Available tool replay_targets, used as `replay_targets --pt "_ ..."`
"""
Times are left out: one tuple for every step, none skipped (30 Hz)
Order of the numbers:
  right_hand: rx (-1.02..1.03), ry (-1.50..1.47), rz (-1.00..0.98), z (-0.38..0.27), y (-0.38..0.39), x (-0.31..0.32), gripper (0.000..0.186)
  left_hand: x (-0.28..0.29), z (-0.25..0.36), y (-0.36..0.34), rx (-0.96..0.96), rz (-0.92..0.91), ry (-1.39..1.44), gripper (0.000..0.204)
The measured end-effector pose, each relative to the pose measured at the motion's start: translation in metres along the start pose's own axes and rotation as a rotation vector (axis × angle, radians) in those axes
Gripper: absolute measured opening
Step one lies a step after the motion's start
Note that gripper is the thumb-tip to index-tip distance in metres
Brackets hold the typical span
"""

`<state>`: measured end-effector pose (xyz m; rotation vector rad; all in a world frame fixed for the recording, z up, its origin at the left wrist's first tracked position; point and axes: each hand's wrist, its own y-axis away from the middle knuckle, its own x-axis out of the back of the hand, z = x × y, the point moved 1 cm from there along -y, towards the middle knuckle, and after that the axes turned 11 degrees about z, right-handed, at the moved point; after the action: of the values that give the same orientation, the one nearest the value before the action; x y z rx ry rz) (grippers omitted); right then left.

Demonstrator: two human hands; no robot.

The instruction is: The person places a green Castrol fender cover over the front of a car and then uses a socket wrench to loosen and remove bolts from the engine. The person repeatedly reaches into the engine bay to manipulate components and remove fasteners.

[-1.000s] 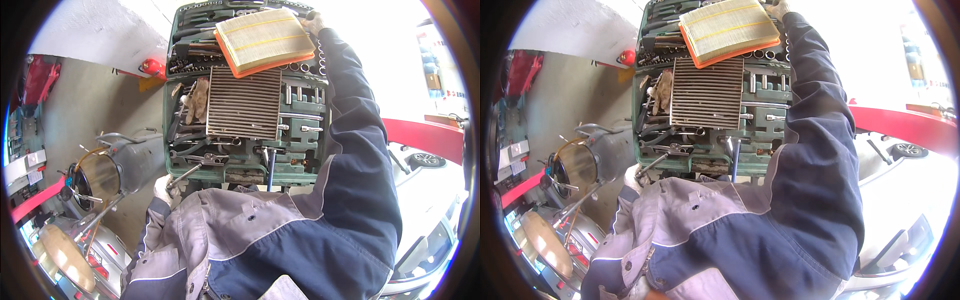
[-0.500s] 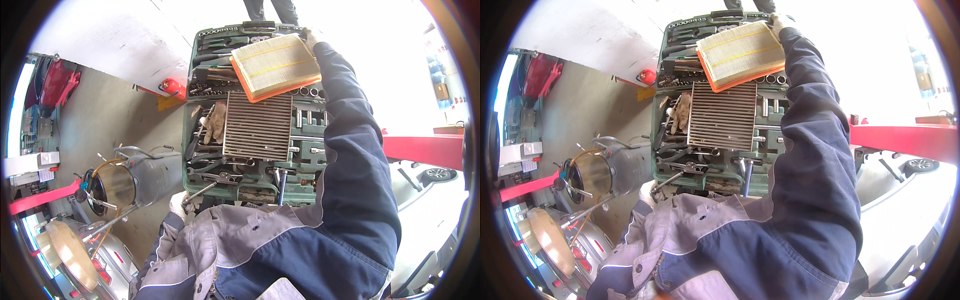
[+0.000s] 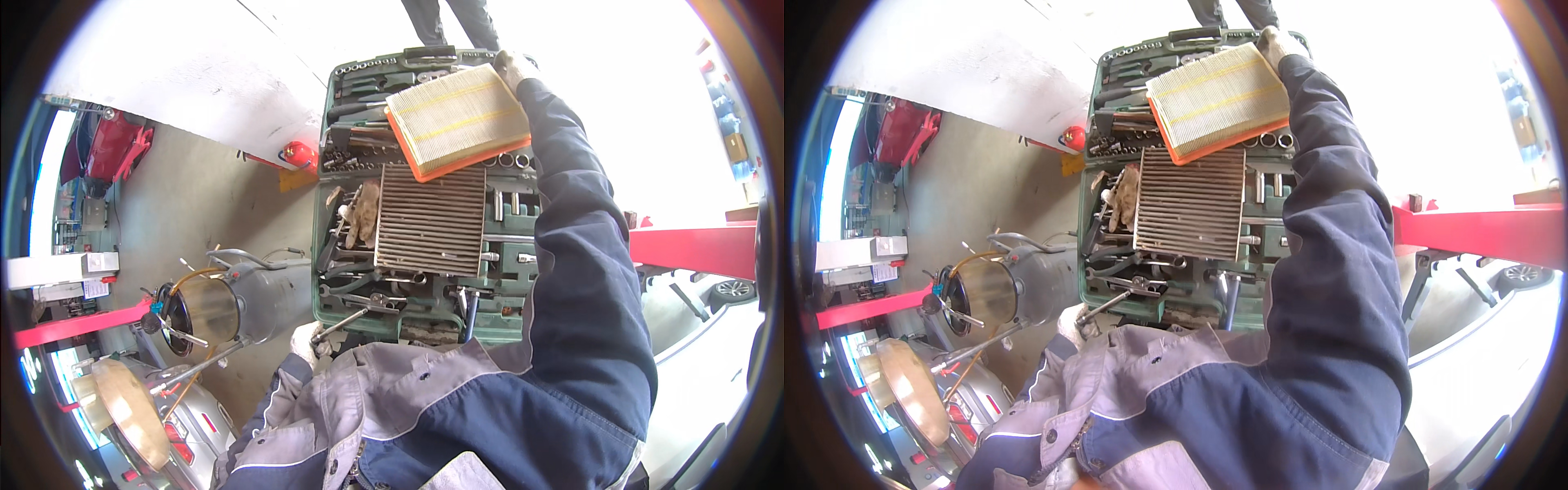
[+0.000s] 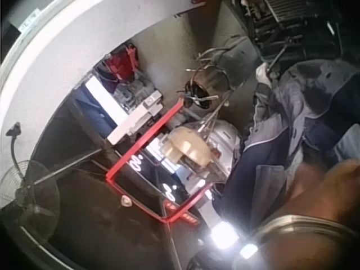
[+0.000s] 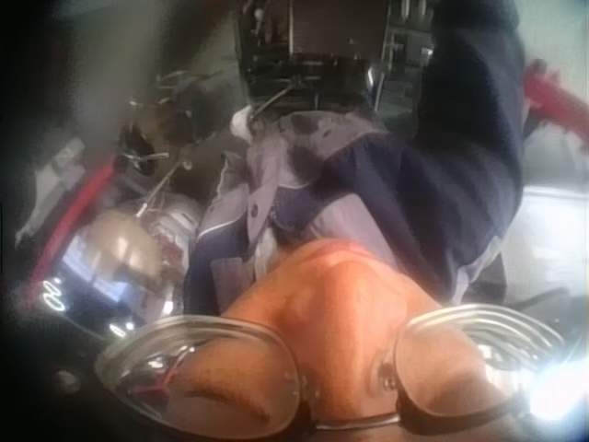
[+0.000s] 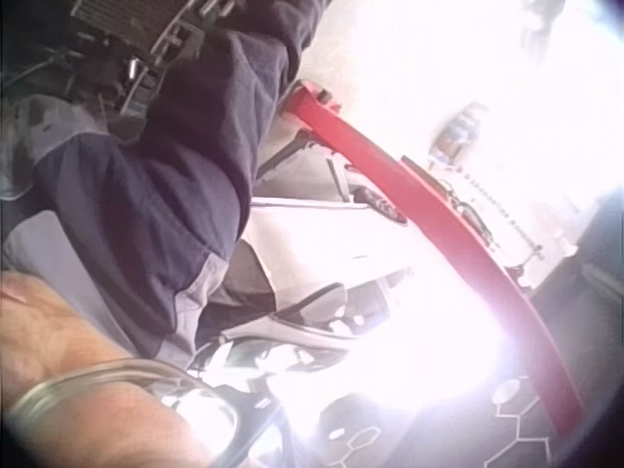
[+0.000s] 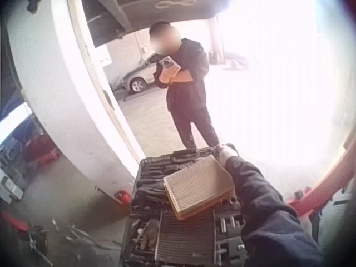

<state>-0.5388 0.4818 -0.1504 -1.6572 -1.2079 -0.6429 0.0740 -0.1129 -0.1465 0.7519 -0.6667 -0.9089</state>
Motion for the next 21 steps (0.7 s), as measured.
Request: replay_targets --pt "-0.060 -0.037 0.042 0.004 0.000 -0.003 0.031 0.000 -0.001 0.002 -0.006 0.021 0.021 0.036" --pt "-0.116 -0.158 0.154 0.005 -0.005 -0.005 0.032 -0.001 0.000 0.002 -0.013 0.039 0.046 0.037" --pt "-0.314 -0.669 0.294 0.005 -0.002 -0.009 0.030 -0.002 -0.001 0.003 -0.014 0.057 0.067 0.037" --pt "-0.409 -0.869 0.191 0.014 0.004 0.002 0.024 -0.003 -0.001 0.004 -0.068 -0.037 0.063 0.039" --pt "-0.589 -1.066 0.160 0.024 0.015 0.019 0.021 -0.003 -0.001 0.003 -0.019 -0.045 0.079 0.040" --pt "-0.636 -1.158 0.114 0.031 0.028 0.044 0.018 -0.004 -0.002 0.003 -0.010 -0.049 0.088 0.040" --pt "-0.630 -1.289 0.172 0.036 0.058 0.071 0.017 -0.003 -0.003 0.002 -0.009 0.006 0.096 0.039" --pt "-0.681 -1.341 0.110 0.039 0.090 0.103 0.017 -0.002 -0.005 0.000 0.017 0.009 0.113 0.038" --pt "-0.605 -1.373 0.033 0.036 0.125 0.134 0.019 -0.001 -0.006 -0.002 0.041 0.022 0.132 0.037" --pt "-0.583 -1.232 -0.035 0.031 0.160 0.164 0.023 0.000 -0.008 -0.005 0.070 0.017 0.161 0.036" --pt "-0.483 -1.056 -0.113 0.021 0.192 0.191 0.028 0.001 -0.010 -0.008 0.095 0.010 0.168 0.036" --pt "-0.412 -0.871 -0.183 0.010 0.229 0.216 0.033 0.003 -0.012 -0.012 0.128 -0.011 0.182 0.035" --pt "-0.575 -0.772 -0.272 -0.003 0.273 0.244 0.037 0.005 -0.014 -0.016 0.158 0.015 0.187 0.035" --pt "-0.692 -0.587 -0.420 -0.014 0.297 0.261 0.041 0.007 -0.015 -0.019 0.155 -0.007 0.222 0.034" --pt "-0.563 -0.409 -0.407 -0.032 0.322 0.264 0.046 0.007 -0.016 -0.022 0.148 -0.054 0.223 0.034" --pt "-0.505 -0.408 -0.424 -0.049 0.342 0.265 0.049 0.009 -0.016 -0.024 0.149 -0.070 0.220 0.033" --pt "-0.503 -0.243 -0.449 -0.062 0.358 0.263 0.048 0.009 -0.015 -0.025 0.157 -0.040 0.216 0.033" --pt "-0.444 -0.155 -0.403 -0.074 0.370 0.262 0.050 0.009 -0.014 -0.022 0.128 -0.076 0.203 0.032" --pt "-0.450 -0.012 -0.381 -0.086 0.381 0.257 0.051 0.008 -0.011 -0.020 0.087 -0.129 0.176 0.031" --pt "-0.413 0.047 -0.361 -0.094 0.386 0.253 0.051 0.007 -0.009 -0.014 0.054 -0.163 0.154 0.031" --pt "-0.395 0.126 -0.338 -0.100 0.385 0.247 0.050 0.005 -0.003 -0.009 0.017 -0.201 0.133 0.031"
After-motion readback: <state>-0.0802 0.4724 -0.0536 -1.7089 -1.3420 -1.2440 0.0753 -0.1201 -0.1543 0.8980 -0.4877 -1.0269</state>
